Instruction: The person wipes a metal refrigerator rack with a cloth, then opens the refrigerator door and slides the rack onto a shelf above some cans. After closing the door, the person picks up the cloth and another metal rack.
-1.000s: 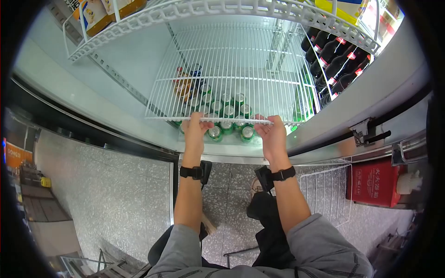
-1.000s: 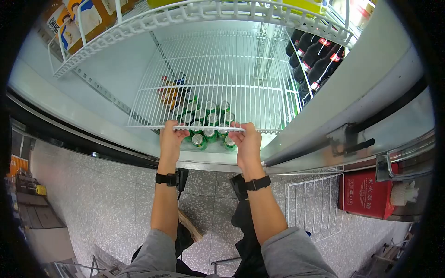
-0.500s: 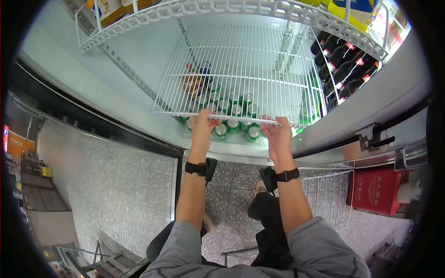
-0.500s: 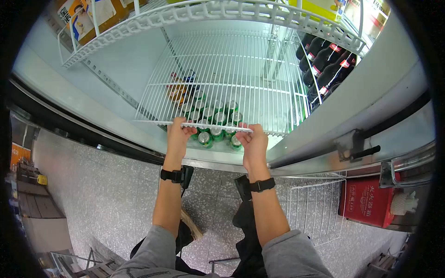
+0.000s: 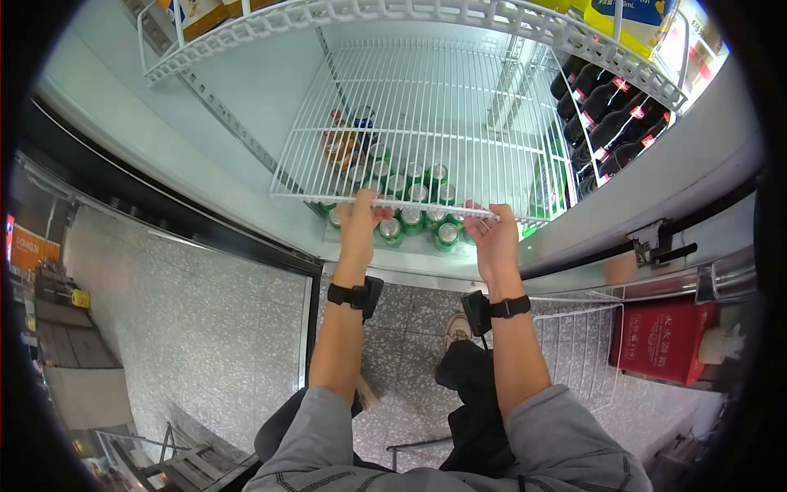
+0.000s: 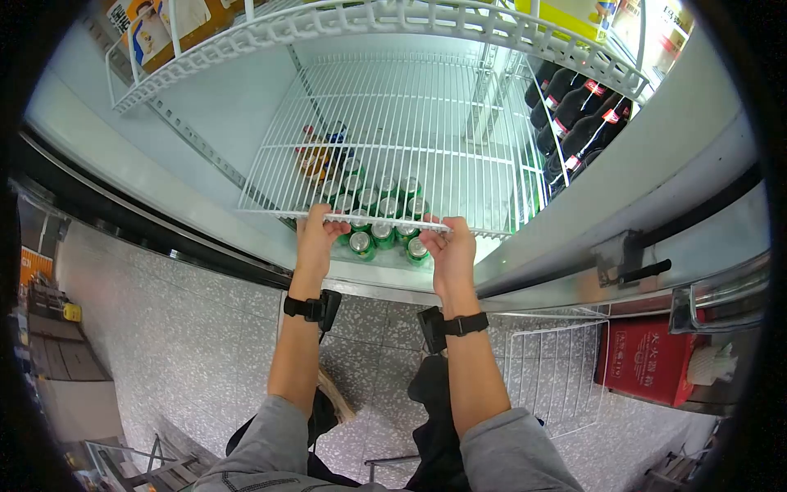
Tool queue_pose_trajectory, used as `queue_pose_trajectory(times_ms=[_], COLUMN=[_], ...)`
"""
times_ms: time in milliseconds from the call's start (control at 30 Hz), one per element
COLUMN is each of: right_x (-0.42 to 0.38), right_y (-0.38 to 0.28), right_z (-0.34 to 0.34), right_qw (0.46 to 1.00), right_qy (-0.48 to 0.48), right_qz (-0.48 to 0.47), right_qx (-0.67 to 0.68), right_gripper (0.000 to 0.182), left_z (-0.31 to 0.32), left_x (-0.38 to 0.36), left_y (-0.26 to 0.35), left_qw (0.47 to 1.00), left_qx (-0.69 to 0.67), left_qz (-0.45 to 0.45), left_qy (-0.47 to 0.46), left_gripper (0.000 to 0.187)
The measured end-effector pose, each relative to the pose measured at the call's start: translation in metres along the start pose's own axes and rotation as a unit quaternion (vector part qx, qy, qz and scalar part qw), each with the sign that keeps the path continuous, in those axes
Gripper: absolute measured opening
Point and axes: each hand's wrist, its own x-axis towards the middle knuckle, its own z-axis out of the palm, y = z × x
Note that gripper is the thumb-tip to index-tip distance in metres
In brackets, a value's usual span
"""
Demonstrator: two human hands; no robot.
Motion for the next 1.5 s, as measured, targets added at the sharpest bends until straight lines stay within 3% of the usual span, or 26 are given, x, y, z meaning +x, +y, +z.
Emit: queue_pose_trajectory(times_ms=[133, 333, 433, 633, 833, 1133, 1500], right_x=[0.000, -0.004, -0.002, 0.002, 0.002, -0.004, -0.005], right_y=[-0.002, -0.007, -0.005, -0.003, -0.003, -0.005, -0.008], right_z=[-0.001, 0.000, -0.001, -0.007, -0.004, 0.001, 0.001], right_qw=[1.000, 0.999, 0.999, 0.998, 0.998, 0.999, 0.999], right_qy=[-0.005, -0.005, -0.007, -0.026, -0.011, 0.013, -0.009], right_qz=[0.012, 0.014, 0.013, 0.023, 0.030, 0.036, 0.034], right_qx=[-0.018, -0.051, -0.050, -0.057, -0.046, -0.031, -0.039], right_gripper=[0.023, 0.029, 0.032, 0.040, 0.035, 0.029, 0.032], left_z=[-0.007, 0.004, 0.007, 0.007, 0.009, 0.008, 0.003], left_x=[0.008, -0.002, -0.001, 0.000, -0.005, -0.006, -0.007], left_y=[-0.004, 0.002, -0.003, -0.002, 0.003, -0.001, 0.006], left_qw=[0.999, 1.000, 0.998, 0.999, 0.999, 0.997, 0.998], left_qx=[0.013, 0.027, 0.013, 0.017, 0.020, 0.036, 0.055], left_qz=[-0.010, -0.006, 0.032, 0.026, 0.015, 0.006, -0.001], left_qy=[-0.029, 0.011, 0.053, 0.043, 0.042, 0.062, 0.011], left_gripper=[0.049, 0.053, 0.043, 0.045, 0.049, 0.071, 0.066])
